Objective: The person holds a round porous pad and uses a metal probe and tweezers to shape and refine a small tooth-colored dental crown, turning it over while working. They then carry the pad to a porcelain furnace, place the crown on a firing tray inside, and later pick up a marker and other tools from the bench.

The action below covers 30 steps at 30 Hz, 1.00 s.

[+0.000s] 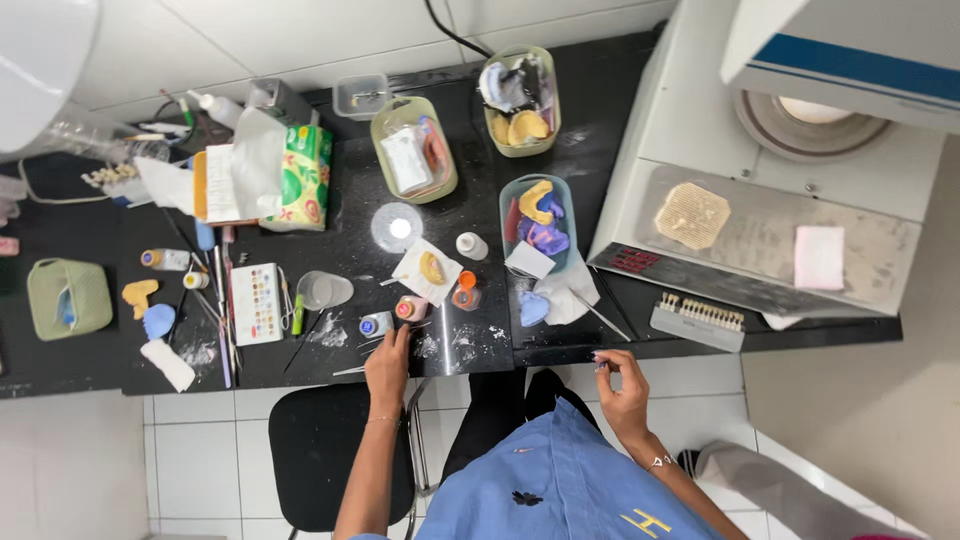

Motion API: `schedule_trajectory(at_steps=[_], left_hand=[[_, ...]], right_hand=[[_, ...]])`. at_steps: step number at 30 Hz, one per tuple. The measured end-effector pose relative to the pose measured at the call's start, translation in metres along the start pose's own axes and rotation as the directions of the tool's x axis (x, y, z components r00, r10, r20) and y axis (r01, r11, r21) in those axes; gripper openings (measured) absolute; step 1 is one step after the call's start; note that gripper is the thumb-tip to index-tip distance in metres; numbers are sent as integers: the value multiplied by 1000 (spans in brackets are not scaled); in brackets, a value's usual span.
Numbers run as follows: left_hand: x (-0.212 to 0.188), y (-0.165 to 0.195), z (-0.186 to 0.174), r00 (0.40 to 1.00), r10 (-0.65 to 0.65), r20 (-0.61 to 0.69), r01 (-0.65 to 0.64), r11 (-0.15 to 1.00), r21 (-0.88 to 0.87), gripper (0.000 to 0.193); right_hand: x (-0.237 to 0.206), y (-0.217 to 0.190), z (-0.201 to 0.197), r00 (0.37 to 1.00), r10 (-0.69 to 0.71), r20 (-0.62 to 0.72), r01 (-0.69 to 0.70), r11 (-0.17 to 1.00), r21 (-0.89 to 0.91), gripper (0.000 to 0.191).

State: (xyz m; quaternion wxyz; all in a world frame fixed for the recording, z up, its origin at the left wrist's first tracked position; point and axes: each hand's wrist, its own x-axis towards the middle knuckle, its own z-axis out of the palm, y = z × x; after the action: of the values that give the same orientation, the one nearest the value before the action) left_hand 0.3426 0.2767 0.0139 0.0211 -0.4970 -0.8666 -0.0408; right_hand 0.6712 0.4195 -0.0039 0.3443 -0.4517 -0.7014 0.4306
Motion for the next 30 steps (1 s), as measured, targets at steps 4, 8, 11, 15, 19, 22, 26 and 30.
schedule_trajectory(at_steps=[4,8,11,15,19,22,26,30], left_hand=[[8,-11,0,985,147,92,-154,985,82,30],[18,-16,-1,941,247,232,-298,930,216,34],[19,-21,-4,935,335,113,-348,930,121,40],[16,-28,-3,951,173,255,-200,976,84,39],[2,-26,-4,924,300,239,-304,952,-19,35],[-12,-8,-13,790,613,-16,-607,779,-154,39],[4,63,-16,549,799,-244,-833,499,-240,39],[58,140,-28,288,867,-407,-951,210,-226,37]], right_hand=[[-11,7,-7,1000,-19,-18,19,1000,-1,23],[-14,6,-6,997,-75,-22,76,997,26,22],[-14,1,-1,995,-101,-9,101,994,44,22],[-13,-9,7,998,-42,46,36,993,116,21],[-10,-23,8,992,-26,122,4,983,181,20],[-3,-30,5,928,160,336,-241,947,214,20],[10,-34,-8,765,-4,644,-168,964,206,46],[25,-39,-37,682,114,722,-248,965,82,67]])
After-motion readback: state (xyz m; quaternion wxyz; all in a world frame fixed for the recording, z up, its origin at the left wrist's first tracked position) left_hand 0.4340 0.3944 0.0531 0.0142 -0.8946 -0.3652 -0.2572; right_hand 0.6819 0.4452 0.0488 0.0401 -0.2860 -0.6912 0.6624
